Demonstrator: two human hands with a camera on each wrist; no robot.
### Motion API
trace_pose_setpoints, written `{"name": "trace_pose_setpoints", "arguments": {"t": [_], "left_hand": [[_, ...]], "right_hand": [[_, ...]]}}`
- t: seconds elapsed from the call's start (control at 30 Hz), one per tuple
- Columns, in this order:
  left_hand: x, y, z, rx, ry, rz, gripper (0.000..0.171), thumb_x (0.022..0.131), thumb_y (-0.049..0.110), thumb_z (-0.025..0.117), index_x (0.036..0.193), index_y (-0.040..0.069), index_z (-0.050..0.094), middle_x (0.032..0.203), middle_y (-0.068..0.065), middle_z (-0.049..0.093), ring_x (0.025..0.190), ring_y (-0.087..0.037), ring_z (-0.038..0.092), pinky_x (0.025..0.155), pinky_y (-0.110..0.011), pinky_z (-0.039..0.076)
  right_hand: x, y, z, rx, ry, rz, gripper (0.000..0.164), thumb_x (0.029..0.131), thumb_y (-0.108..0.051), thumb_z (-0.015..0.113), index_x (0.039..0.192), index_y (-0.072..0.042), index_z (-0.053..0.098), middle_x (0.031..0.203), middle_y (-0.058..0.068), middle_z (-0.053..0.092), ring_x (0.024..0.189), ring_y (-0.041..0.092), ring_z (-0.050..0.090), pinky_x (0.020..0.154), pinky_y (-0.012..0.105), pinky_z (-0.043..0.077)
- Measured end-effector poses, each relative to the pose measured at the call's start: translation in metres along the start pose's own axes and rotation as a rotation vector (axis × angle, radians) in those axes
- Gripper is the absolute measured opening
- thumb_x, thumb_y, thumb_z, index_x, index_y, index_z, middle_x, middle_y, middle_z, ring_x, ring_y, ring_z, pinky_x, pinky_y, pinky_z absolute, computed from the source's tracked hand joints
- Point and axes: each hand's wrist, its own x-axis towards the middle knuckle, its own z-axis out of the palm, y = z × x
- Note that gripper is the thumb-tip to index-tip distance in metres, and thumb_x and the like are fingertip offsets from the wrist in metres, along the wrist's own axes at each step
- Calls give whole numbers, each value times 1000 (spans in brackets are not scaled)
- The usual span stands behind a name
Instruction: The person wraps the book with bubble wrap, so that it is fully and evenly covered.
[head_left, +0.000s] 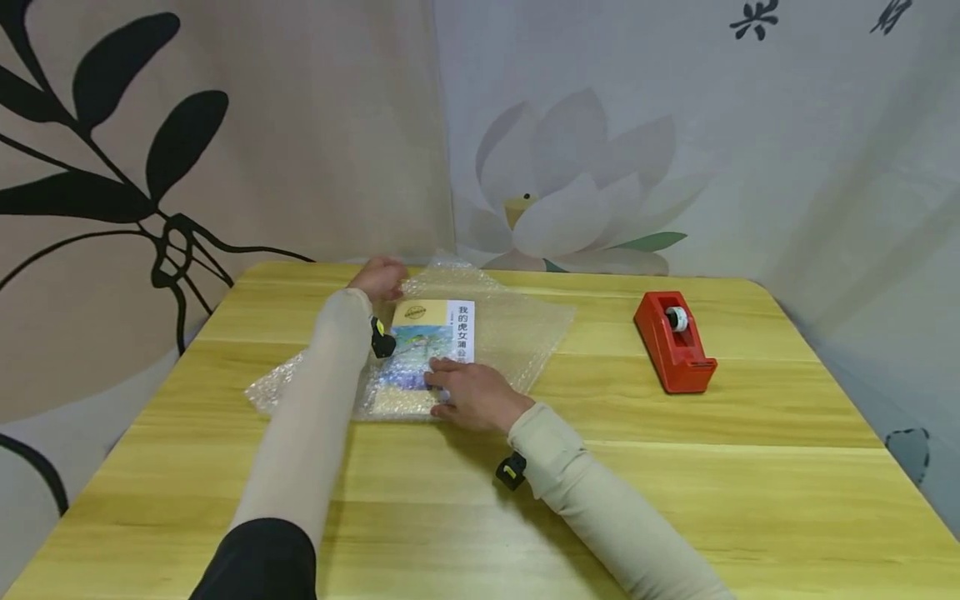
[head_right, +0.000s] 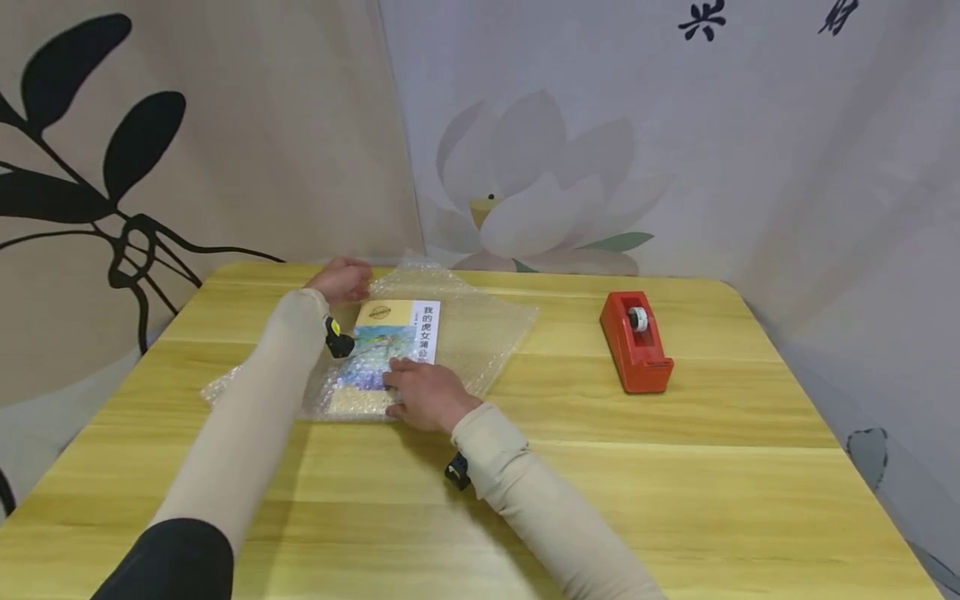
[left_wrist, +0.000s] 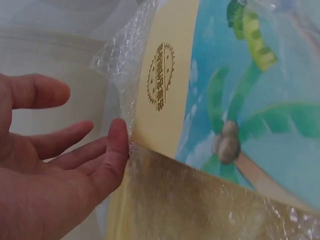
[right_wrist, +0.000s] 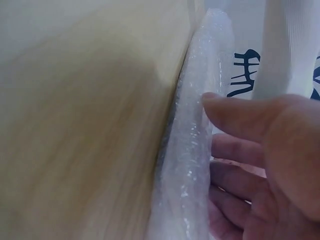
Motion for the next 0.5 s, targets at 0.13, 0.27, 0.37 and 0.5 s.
{"name": "trace_pose_setpoints", "arguments": {"t": [0.13, 0.27, 0.37, 0.5], "left_hand": [[5, -3, -1, 16, -45, -7, 33, 99, 12, 47, 127, -5, 53, 65, 8, 43, 57, -5, 41, 70, -20, 50], [6, -4, -2, 101, -61, 7, 31, 99, 17, 49, 123, -2, 55, 80, 1, 56, 74, -11, 51, 72, -24, 46], [3, -1, 1, 189, -96, 29, 50, 101, 22, 51, 146, 1, 46, 128, -16, 61, 114, -27, 59, 100, -38, 51], [-2, 3, 10, 273, -97, 66, 63, 99, 24, 58, 156, 8, 35, 156, -22, 42, 140, -39, 44, 117, -53, 39]], "right_hand": [[0, -1, 1, 3, 4, 0, 56, 98, -39, 64, 149, -19, 50, 162, 2, 38, 149, 20, 40, 118, 40, 41], [-1, 0, 1, -11, 10, -8, 56, 98, -38, 63, 148, -19, 50, 161, 3, 39, 148, 20, 41, 118, 39, 41], [-1, 0, 0, -16, 11, -10, 56, 98, -38, 64, 148, -18, 50, 161, 3, 39, 148, 20, 41, 118, 39, 41], [0, 1, 1, -16, 16, -13, 55, 98, -38, 63, 148, -18, 51, 161, 3, 39, 148, 20, 41, 118, 39, 42]]}}
